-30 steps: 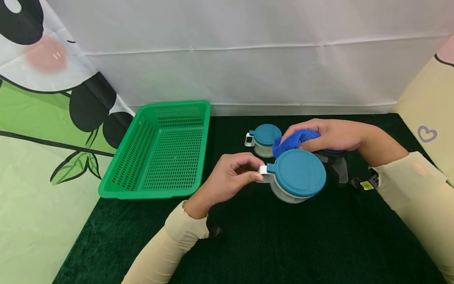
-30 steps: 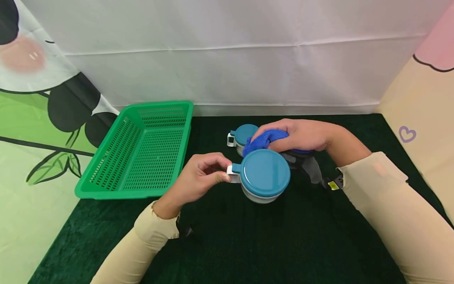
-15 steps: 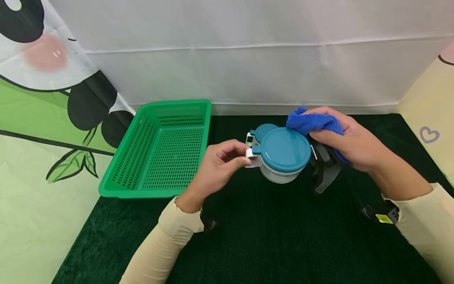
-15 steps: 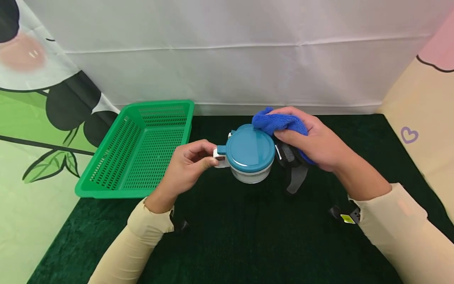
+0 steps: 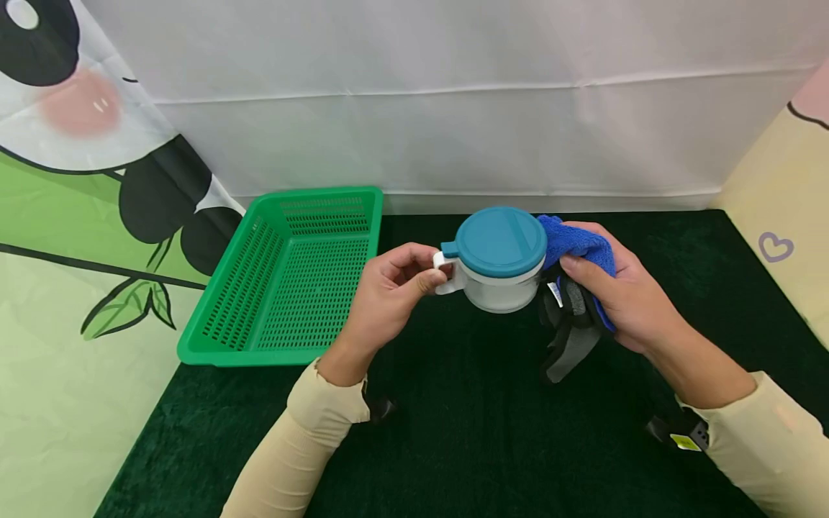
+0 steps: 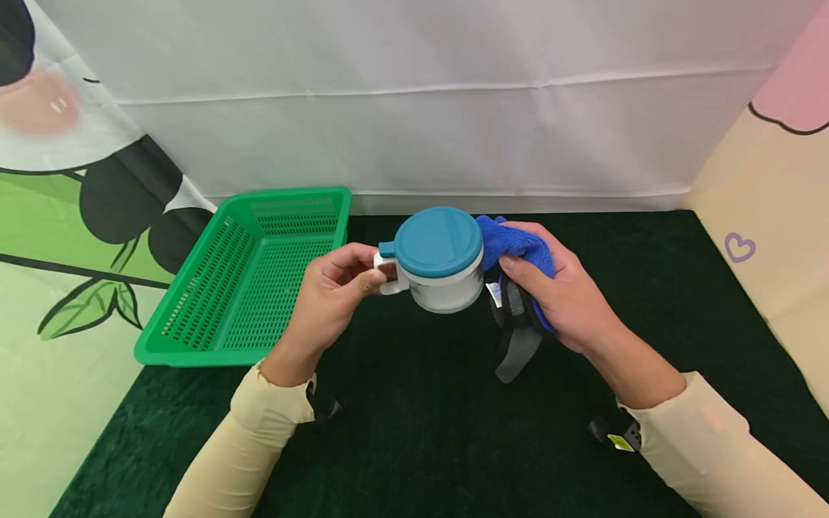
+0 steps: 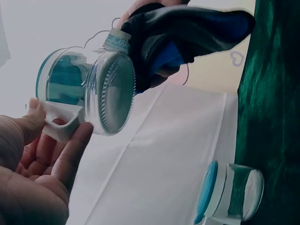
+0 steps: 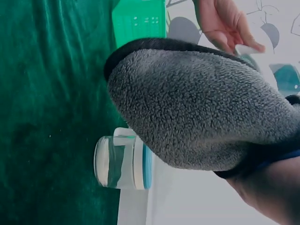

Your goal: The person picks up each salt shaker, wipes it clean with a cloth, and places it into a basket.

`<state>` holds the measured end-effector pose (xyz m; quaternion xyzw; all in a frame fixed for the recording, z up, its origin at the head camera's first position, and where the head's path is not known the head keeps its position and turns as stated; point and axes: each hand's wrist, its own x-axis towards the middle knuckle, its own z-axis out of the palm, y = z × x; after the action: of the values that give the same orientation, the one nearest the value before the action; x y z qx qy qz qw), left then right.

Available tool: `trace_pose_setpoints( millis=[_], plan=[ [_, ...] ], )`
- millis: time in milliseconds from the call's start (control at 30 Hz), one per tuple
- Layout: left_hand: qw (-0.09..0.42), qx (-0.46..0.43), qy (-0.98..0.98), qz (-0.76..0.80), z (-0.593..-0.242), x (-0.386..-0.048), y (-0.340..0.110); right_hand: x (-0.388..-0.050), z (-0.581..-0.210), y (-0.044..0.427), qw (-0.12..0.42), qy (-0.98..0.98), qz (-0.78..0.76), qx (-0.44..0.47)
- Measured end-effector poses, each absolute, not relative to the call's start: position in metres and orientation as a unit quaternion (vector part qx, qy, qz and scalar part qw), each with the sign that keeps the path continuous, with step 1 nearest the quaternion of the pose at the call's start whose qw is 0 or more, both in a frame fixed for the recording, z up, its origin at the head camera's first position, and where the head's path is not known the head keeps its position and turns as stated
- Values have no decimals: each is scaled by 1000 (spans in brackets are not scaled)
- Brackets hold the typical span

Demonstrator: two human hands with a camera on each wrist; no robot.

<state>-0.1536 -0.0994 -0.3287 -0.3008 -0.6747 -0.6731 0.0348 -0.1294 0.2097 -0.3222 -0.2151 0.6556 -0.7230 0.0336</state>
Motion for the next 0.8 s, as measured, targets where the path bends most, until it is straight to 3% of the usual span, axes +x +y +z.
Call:
trace_pose_setpoints(
  millis=[533, 800],
  plan=[
    [8, -319, -727, -608, -327, -150, -98, -128, -319, 208, 27, 672, -713, -198],
    [6, -329, -724, -607, -334, -149, -97, -126, -303, 213, -15, 679, -695, -236]
  ],
)
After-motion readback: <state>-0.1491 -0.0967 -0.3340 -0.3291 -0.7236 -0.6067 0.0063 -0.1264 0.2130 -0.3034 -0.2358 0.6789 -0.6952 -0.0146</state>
